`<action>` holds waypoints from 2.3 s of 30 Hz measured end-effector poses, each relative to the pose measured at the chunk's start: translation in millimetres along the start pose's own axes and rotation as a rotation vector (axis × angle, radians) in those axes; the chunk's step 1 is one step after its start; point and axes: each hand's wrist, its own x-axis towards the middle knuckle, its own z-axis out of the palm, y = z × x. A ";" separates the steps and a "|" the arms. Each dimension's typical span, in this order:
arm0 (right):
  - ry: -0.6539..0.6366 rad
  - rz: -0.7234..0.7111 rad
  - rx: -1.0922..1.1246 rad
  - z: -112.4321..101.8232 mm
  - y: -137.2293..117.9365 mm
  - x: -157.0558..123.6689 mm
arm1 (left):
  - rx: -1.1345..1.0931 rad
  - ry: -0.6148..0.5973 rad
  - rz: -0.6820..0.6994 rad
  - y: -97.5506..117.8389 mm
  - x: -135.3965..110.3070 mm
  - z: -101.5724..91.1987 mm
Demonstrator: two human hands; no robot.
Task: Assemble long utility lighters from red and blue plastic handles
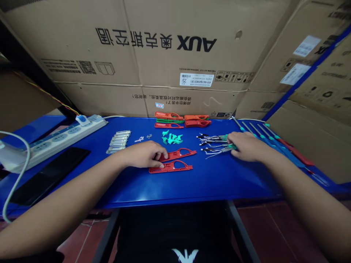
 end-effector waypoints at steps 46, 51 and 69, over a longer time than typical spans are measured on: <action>0.164 -0.638 0.433 -9.6 -119.3 33.2 | 0.259 0.067 -0.026 30.8 -7.1 4.2; 0.156 -0.645 0.360 -8.4 -119.7 34.3 | 0.288 0.062 -0.036 33.2 -7.0 4.5; 0.155 -0.669 0.294 -6.6 -122.8 32.1 | 0.312 0.083 -0.013 36.5 -13.1 4.8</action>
